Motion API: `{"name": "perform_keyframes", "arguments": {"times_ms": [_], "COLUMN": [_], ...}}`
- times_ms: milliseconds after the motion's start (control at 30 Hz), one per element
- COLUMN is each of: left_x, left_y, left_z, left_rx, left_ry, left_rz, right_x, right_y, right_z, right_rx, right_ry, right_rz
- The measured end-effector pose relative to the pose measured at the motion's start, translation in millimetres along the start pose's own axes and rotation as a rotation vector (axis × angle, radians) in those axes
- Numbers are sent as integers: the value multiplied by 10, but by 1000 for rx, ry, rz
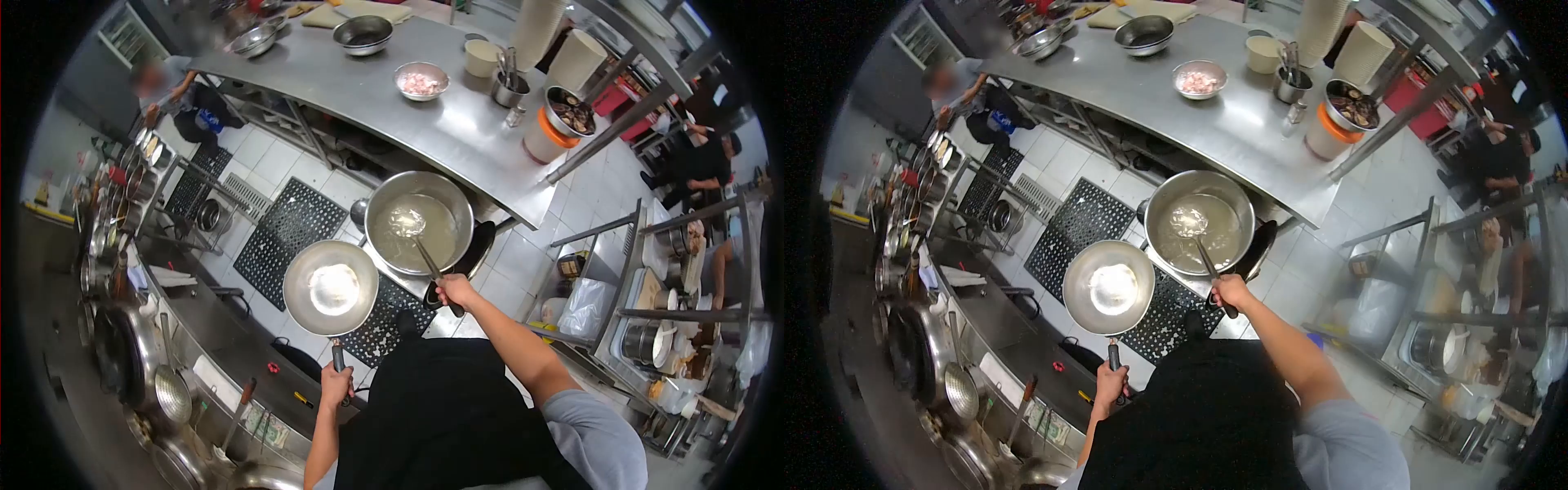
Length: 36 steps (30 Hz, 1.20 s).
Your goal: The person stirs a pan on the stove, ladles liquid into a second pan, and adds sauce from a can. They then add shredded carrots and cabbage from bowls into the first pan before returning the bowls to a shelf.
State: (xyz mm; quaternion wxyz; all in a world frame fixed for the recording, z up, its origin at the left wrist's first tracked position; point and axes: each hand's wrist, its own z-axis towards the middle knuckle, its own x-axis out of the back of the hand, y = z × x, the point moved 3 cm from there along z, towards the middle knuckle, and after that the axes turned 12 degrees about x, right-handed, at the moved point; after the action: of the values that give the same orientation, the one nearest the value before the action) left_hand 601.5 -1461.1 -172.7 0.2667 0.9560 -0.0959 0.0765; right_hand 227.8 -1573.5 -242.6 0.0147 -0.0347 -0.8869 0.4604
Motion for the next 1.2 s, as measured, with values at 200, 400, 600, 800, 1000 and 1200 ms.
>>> {"name": "perform_keyframes", "arguments": {"times_ms": [200,400,600,800,1000,1200], "left_x": [9,-101,-324,-469,-531,-528], "left_y": [102,270,573,698,768,802], "left_z": [328,536,509,568,496,437], "left_rx": [-54,-117,-133,-179,-197,-194], "left_ry": [-42,-120,-187,-201,-210,-221], "left_rz": [30,91,92,201,208,165], "right_x": [320,661,707,551,366,266], "right_y": [-576,-1271,-1761,-1621,-1491,-1617], "right_z": [-566,-1152,-1623,-1764,-1847,-1964], "right_rx": [17,29,31,52,97,320], "right_ry": [-19,-100,-154,-136,-109,-89], "right_rz": [-82,-172,-314,-329,-411,-899]}}
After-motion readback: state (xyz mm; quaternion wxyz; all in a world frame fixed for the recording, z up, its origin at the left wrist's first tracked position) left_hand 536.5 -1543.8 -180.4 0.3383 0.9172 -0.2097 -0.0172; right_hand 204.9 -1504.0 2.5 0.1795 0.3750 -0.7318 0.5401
